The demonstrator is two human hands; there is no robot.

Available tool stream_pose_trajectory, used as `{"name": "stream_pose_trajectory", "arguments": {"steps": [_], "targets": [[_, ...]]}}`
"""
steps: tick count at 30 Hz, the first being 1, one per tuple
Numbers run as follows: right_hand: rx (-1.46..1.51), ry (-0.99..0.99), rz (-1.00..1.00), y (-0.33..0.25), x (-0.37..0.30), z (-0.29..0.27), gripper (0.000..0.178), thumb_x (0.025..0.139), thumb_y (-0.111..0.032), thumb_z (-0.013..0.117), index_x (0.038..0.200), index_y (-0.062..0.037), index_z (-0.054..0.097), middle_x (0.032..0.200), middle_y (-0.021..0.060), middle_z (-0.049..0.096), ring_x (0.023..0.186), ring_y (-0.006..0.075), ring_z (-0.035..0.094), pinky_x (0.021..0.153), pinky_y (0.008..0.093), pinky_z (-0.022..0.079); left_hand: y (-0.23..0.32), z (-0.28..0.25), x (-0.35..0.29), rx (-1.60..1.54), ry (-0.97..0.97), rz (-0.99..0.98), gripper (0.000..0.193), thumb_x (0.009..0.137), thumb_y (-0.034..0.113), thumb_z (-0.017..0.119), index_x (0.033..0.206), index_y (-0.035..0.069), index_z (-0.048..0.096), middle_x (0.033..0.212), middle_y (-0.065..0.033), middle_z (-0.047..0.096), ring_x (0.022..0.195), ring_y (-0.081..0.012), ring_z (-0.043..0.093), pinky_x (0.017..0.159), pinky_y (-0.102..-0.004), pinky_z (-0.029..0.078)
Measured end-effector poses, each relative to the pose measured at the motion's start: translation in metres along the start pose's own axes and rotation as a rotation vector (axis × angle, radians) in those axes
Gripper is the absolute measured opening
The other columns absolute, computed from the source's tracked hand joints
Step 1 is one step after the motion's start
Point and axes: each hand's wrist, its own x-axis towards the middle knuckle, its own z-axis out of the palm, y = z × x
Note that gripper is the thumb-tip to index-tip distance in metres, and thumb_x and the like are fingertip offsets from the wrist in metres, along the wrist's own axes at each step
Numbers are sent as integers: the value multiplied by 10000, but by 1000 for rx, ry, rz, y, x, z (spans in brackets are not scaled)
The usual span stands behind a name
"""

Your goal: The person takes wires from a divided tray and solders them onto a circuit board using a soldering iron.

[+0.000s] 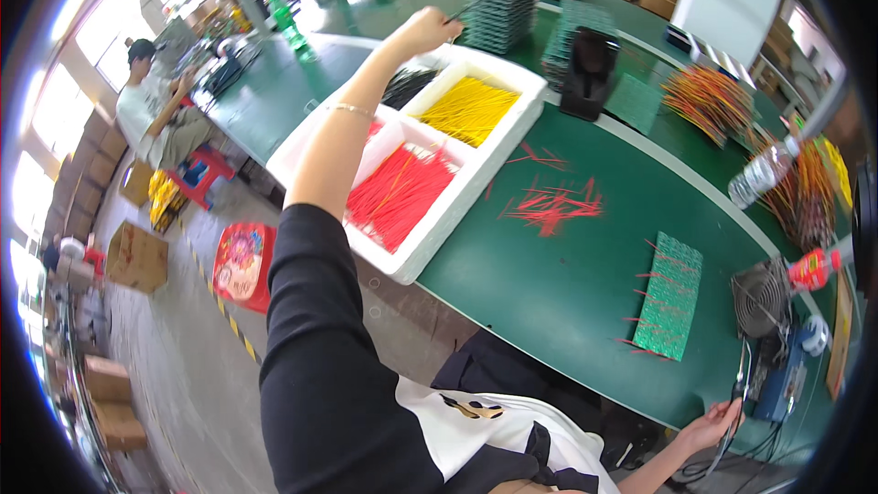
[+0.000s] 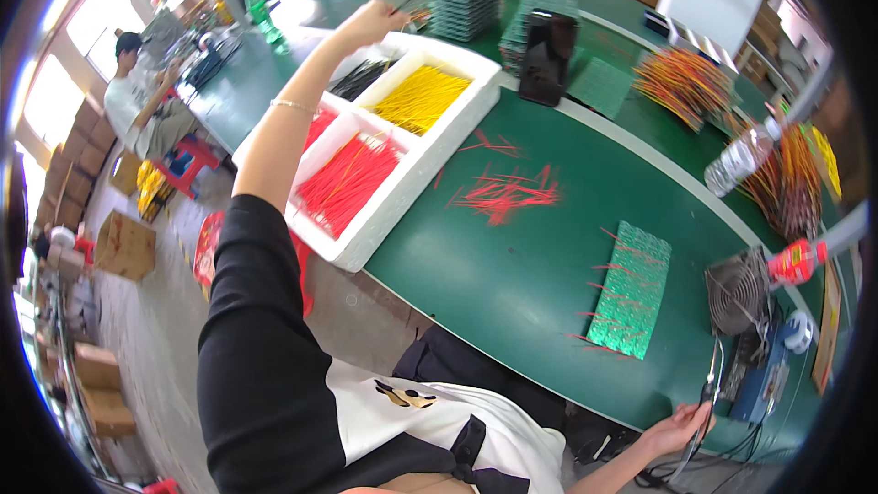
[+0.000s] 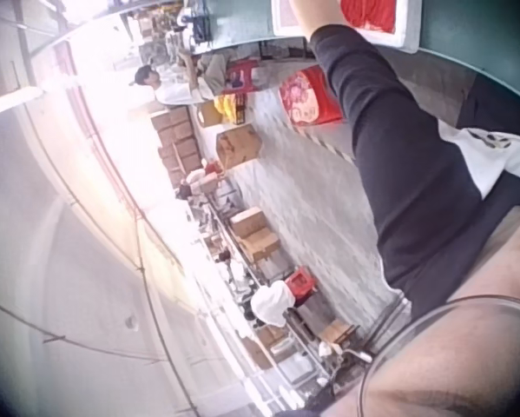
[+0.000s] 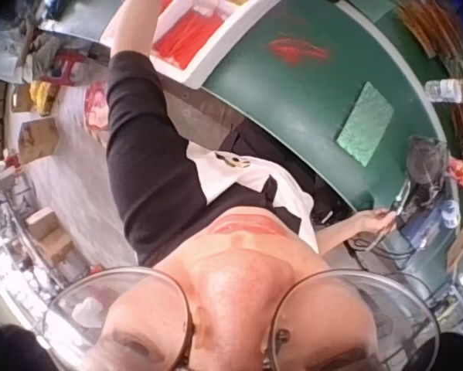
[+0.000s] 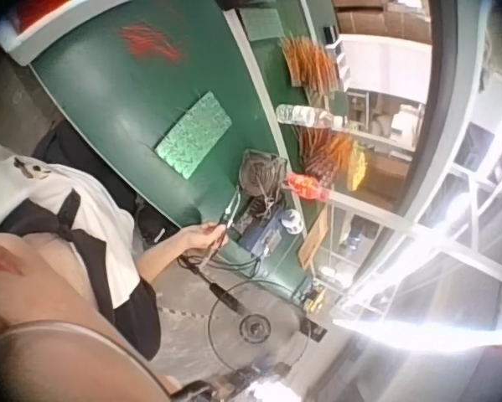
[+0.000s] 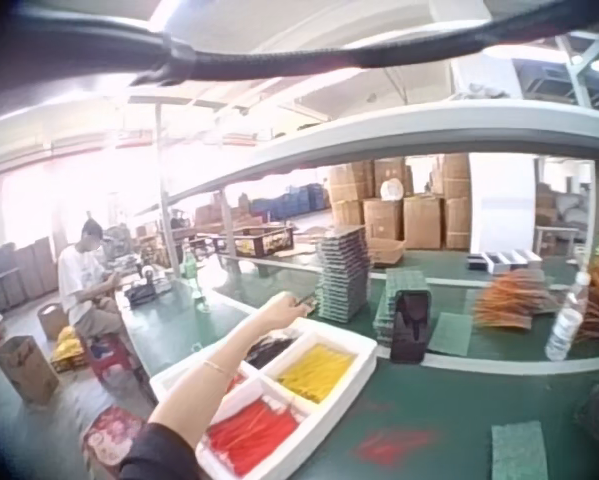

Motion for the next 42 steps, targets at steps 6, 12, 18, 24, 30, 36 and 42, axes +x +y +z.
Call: {"name": "stream_pose_trajectory", "arguments": {"steps": [6,12,18,24,30,36,42], "targets": [[19,31,12,-2,5,3,173,854,-119,547,716,-92,446,559,-29,372,495,54,325,464,210,268,60,45,-33,-481,243,54,306,817,328,588,795,23,577,621,7,472,566,-75,440,462,-260,346],[73,61,59,1,3,-5,139,840,-115,562,764,-81,451,581,-5,423,471,58,361,472,210,321,180,-13,-195,-1467,-199,307,106,924,202,389,864,115,397,511,66,311,356,-31,268,351,-193,222],[136,28,78,-8,2,-6,145,816,-96,596,779,-64,460,562,12,455,453,60,384,457,196,337,273,-17,-300,-1463,-336,1401,193,759,32,490,622,87,367,394,61,324,287,-61,229,313,-240,124],[183,-118,81,-9,1,1,134,821,-78,583,795,-45,456,571,22,469,460,60,393,454,186,327,323,40,-338,-1532,355,1640,122,791,-41,425,728,62,442,418,86,258,307,-10,229,324,-203,112],[117,-191,47,-10,1,-9,119,849,-75,541,800,-60,434,586,17,444,486,65,371,493,211,341,356,73,-351,-1648,382,1300,491,823,-5,437,1273,133,299,415,91,244,307,7,203,314,-180,107],[164,-463,76,-38,13,24,148,814,-98,597,818,-42,460,590,22,501,480,49,448,441,179,335,363,74,-351,-1690,375,1556,568,811,-48,414,1337,83,246,450,82,256,329,11,228,335,-172,128],[146,-732,-148,-35,48,105,201,763,-37,644,878,-41,479,723,35,557,574,47,493,493,181,392,315,106,-352,-1290,80,1689,268,810,336,495,658,122,443,545,-10,384,436,-188,408,402,-332,321]]}}
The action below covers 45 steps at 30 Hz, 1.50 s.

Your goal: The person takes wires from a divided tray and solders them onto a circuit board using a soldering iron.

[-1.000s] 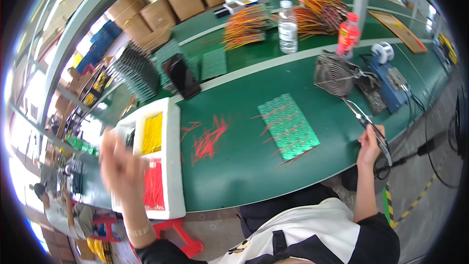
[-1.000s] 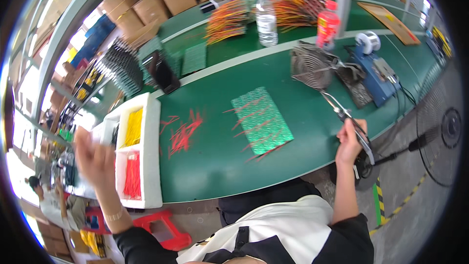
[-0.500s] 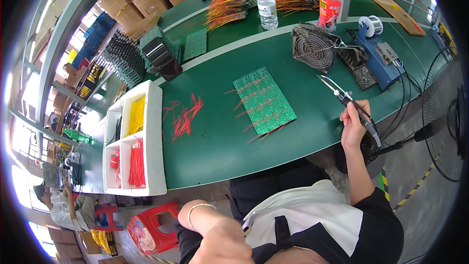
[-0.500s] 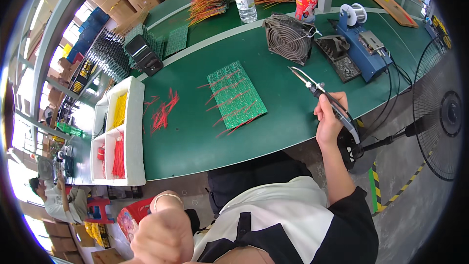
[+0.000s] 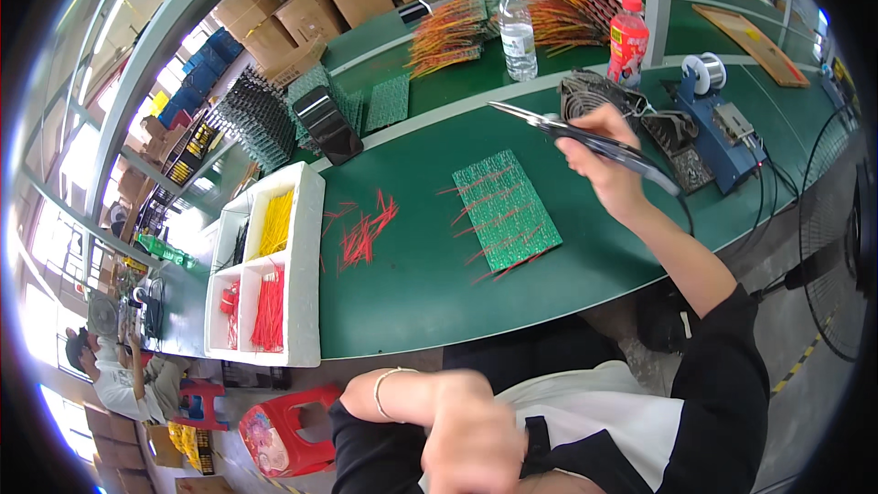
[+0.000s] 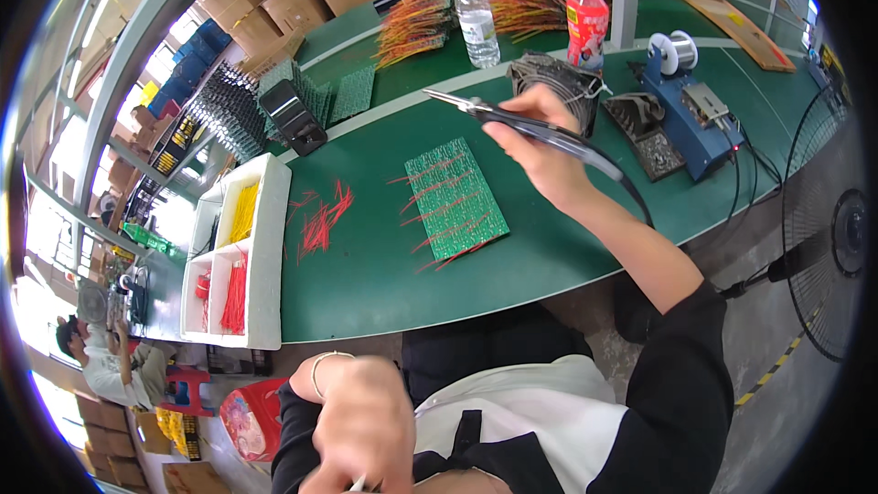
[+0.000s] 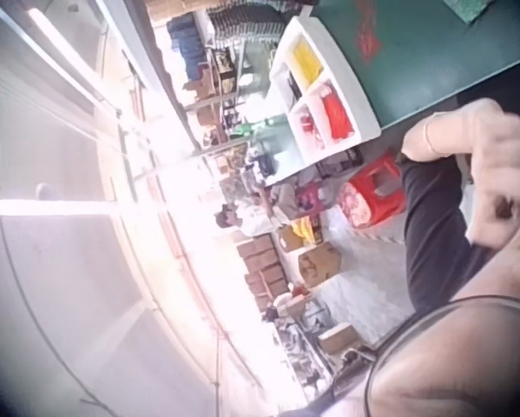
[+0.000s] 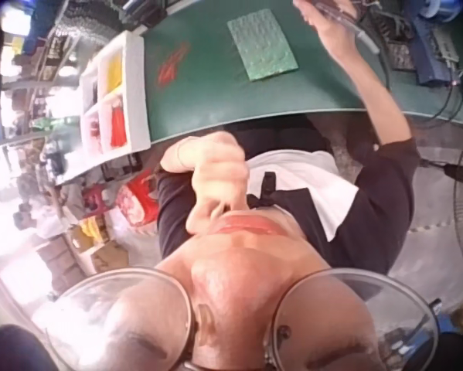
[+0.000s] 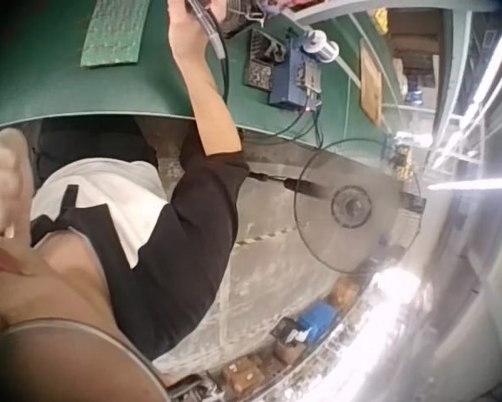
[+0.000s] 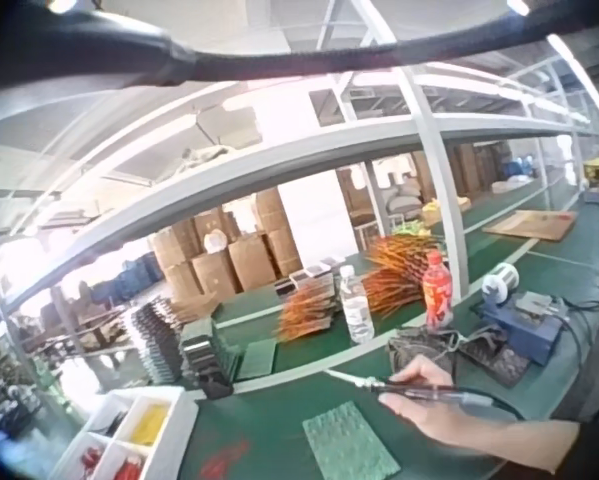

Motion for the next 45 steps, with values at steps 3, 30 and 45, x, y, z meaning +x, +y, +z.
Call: {"name": "stream_pose_trajectory", "arguments": {"steps": [3,30,45], "targets": [[65,-58,118,41,26,10,204,763,-59,668,881,-30,504,782,29,595,626,42,511,528,182,406,-48,-46,-18,368,-191,-661,180,672,166,565,594,95,419,499,-35,362,399,-215,339,422,-304,312],[124,-12,288,91,-2,25,179,835,-131,608,827,-47,450,647,46,524,533,60,472,479,189,382,-151,-128,-148,447,215,-1538,68,783,62,624,819,9,650,557,111,330,514,3,217,455,-198,163],[99,-103,414,86,-3,17,181,789,-66,645,799,-31,467,626,59,546,476,56,461,431,190,363,-147,-128,-148,436,224,-1596,85,772,46,635,829,-12,658,515,115,327,481,17,227,439,-180,175]]}}
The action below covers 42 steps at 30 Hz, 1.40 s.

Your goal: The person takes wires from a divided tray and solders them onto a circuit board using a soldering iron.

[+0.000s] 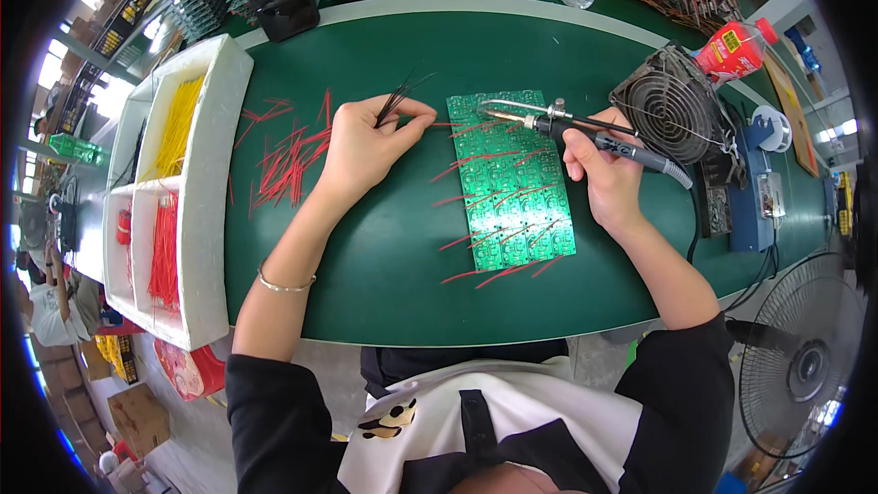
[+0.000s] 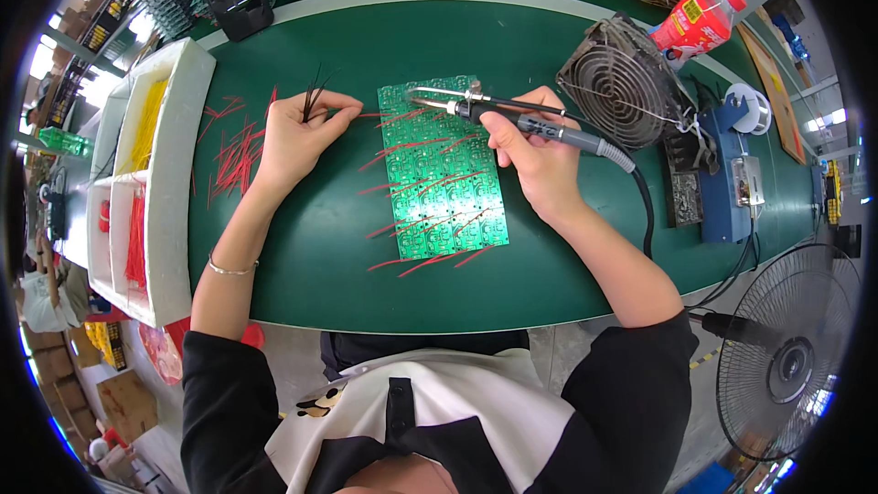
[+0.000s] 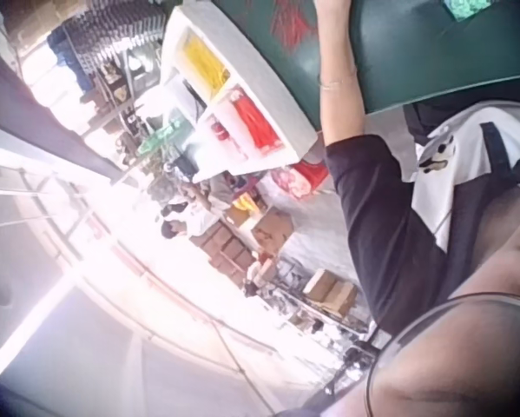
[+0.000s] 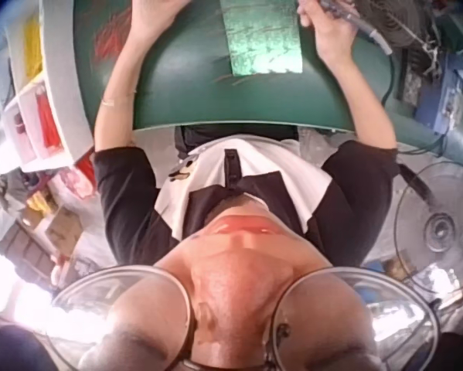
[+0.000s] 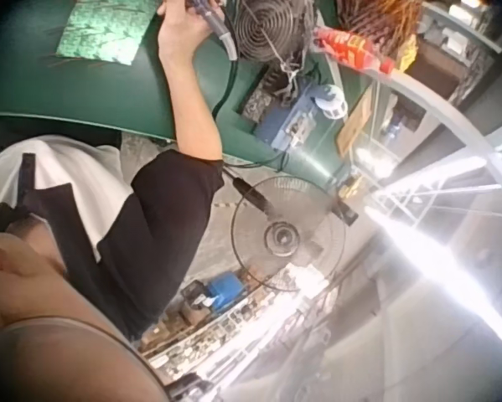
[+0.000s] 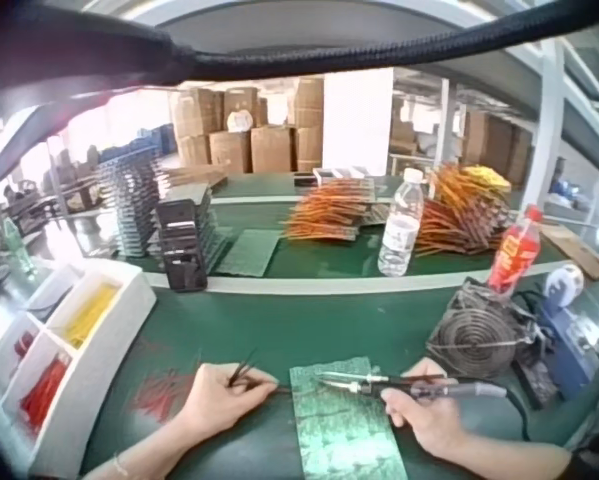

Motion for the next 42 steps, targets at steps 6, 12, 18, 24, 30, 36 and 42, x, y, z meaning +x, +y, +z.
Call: {"name": "stream_pose_trajectory", "arguments": {"steps": [6,12,18,24,30,36,42], "targets": [[-9,-36,43,2,-1,-3,162,808,-58,611,788,-30,454,626,69,559,469,62,484,424,190,390,-2,0,4,1,18,-29,65,749,40,652,800,-1,659,504,113,310,472,15,210,433,-187,152],[14,-68,32,2,-1,-3,169,819,-79,607,805,-32,446,632,75,560,480,69,491,438,196,403,5,-3,1,73,13,-71,73,715,79,643,757,19,654,485,73,253,475,-8,224,428,-206,199],[8,-80,48,2,0,-1,169,821,-84,605,805,-35,444,637,78,561,485,78,494,446,200,407,-1,-2,2,51,4,-66,64,730,58,650,771,10,651,482,112,273,467,12,207,430,-188,157],[4,-81,59,1,-1,-2,170,819,-82,607,805,-38,444,635,74,558,481,75,488,443,199,402,3,-1,0,82,20,-88,83,709,86,645,759,20,658,467,57,233,464,-20,215,425,-219,206],[-9,-79,54,2,-1,-1,171,820,-85,608,802,-40,444,630,69,553,477,70,480,438,197,396,0,0,0,92,22,-44,69,720,65,654,769,16,658,475,101,275,466,5,215,430,-196,173],[-24,-75,45,2,-2,-1,171,826,-92,605,801,-41,443,629,65,550,478,65,476,439,195,393,1,1,0,104,28,-44,72,719,70,653,768,18,659,473,96,273,465,2,217,431,-196,179],[-37,-89,39,2,-2,-1,173,828,-95,603,798,-43,440,628,63,547,489,66,480,450,193,397,0,1,0,107,38,-43,72,718,75,655,759,15,658,476,96,272,466,1,216,430,-194,179]]}}
